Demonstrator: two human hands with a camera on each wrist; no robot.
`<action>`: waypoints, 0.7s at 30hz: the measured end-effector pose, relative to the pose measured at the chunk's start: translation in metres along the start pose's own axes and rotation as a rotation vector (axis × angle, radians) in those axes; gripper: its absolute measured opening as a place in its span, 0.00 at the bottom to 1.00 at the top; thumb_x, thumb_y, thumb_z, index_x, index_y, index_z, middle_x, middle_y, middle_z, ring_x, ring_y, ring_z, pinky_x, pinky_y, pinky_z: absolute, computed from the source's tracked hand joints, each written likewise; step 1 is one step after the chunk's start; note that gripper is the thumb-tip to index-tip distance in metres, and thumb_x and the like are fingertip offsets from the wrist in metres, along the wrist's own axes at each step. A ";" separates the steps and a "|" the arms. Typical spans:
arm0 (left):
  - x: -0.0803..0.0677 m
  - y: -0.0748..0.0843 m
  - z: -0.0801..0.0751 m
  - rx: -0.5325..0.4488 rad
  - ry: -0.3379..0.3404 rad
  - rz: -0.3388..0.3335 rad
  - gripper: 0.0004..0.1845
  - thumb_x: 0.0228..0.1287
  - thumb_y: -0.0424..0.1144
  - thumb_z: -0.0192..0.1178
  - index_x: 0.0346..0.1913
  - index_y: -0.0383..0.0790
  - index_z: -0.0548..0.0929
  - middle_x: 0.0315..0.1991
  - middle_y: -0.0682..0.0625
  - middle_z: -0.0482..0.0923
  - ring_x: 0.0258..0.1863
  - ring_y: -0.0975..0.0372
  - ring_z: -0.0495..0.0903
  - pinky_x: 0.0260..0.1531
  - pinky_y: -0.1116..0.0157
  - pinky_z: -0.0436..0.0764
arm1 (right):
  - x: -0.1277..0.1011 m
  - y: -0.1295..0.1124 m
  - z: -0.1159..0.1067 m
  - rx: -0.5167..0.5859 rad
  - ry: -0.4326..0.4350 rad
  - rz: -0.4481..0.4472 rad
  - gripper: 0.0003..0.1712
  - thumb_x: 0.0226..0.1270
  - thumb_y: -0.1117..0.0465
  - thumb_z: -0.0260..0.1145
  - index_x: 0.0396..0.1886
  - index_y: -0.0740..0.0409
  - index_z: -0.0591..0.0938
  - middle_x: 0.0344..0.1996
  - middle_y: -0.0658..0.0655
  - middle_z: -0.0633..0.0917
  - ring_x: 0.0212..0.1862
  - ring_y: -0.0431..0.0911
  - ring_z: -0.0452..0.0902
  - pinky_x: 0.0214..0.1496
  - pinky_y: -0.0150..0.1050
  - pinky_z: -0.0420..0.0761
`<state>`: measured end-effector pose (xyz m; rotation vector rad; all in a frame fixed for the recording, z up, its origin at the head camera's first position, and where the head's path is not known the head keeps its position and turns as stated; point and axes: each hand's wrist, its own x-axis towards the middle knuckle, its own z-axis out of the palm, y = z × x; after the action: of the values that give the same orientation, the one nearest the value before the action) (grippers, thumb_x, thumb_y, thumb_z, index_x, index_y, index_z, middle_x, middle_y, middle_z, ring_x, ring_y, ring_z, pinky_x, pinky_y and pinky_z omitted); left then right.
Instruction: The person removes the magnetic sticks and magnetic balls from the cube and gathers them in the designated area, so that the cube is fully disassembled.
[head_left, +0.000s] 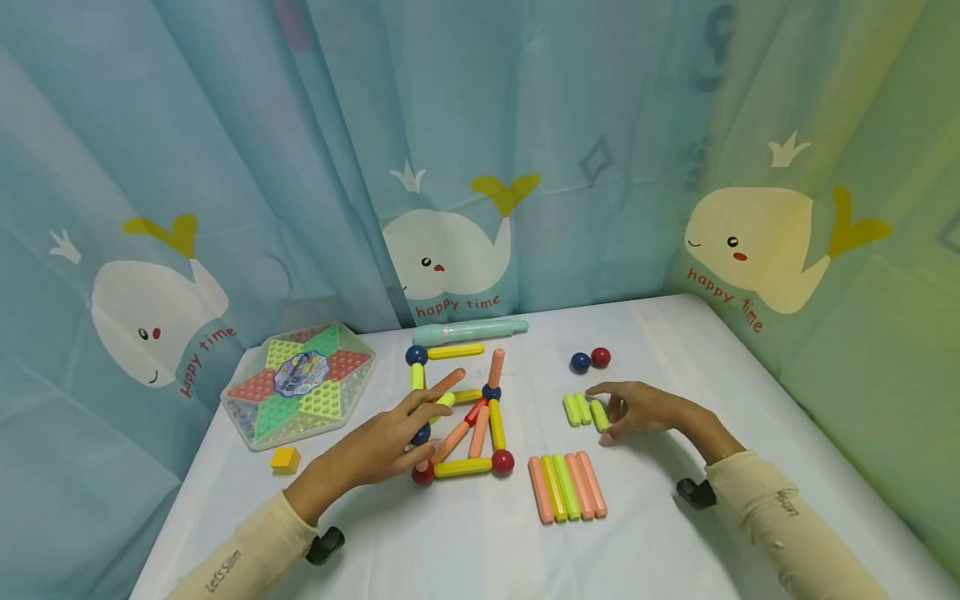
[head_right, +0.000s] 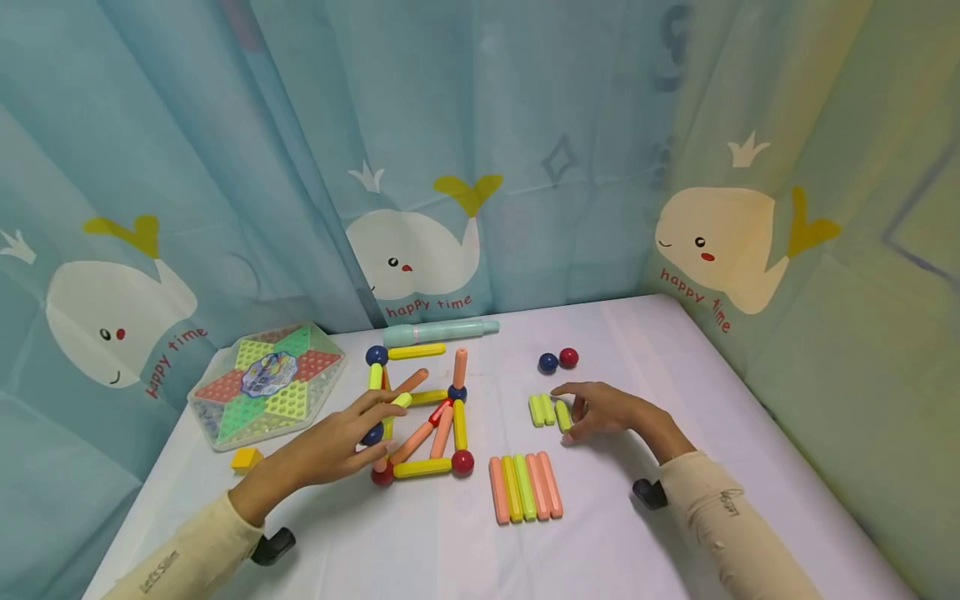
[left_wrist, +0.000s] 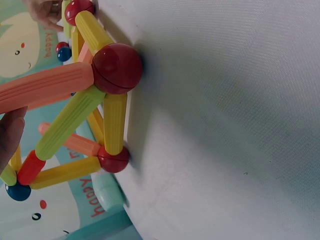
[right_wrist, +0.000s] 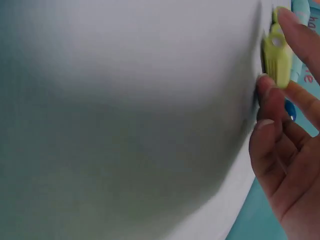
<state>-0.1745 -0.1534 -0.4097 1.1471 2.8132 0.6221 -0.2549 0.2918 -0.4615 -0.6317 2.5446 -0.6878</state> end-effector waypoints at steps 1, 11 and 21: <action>0.000 0.000 0.000 0.001 0.001 0.001 0.26 0.76 0.57 0.52 0.69 0.48 0.71 0.74 0.49 0.61 0.47 0.61 0.81 0.51 0.59 0.83 | 0.001 0.001 0.001 0.002 -0.002 -0.014 0.44 0.54 0.51 0.80 0.69 0.57 0.73 0.35 0.51 0.80 0.38 0.44 0.73 0.40 0.38 0.75; -0.002 -0.001 0.003 0.055 0.034 0.045 0.23 0.73 0.47 0.59 0.67 0.47 0.73 0.68 0.45 0.67 0.43 0.62 0.81 0.47 0.61 0.85 | 0.006 0.000 -0.002 0.002 0.026 -0.048 0.42 0.56 0.55 0.79 0.67 0.65 0.73 0.35 0.53 0.81 0.38 0.44 0.75 0.42 0.38 0.77; 0.000 -0.002 0.000 0.028 0.014 0.013 0.24 0.75 0.51 0.57 0.68 0.50 0.72 0.71 0.47 0.65 0.44 0.61 0.81 0.47 0.61 0.84 | 0.008 -0.039 -0.007 0.065 0.231 -0.171 0.20 0.65 0.58 0.72 0.51 0.64 0.81 0.34 0.53 0.84 0.34 0.46 0.77 0.34 0.33 0.77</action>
<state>-0.1759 -0.1543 -0.4102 1.1710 2.8378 0.5956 -0.2529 0.2597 -0.4363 -0.7948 2.6858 -0.9478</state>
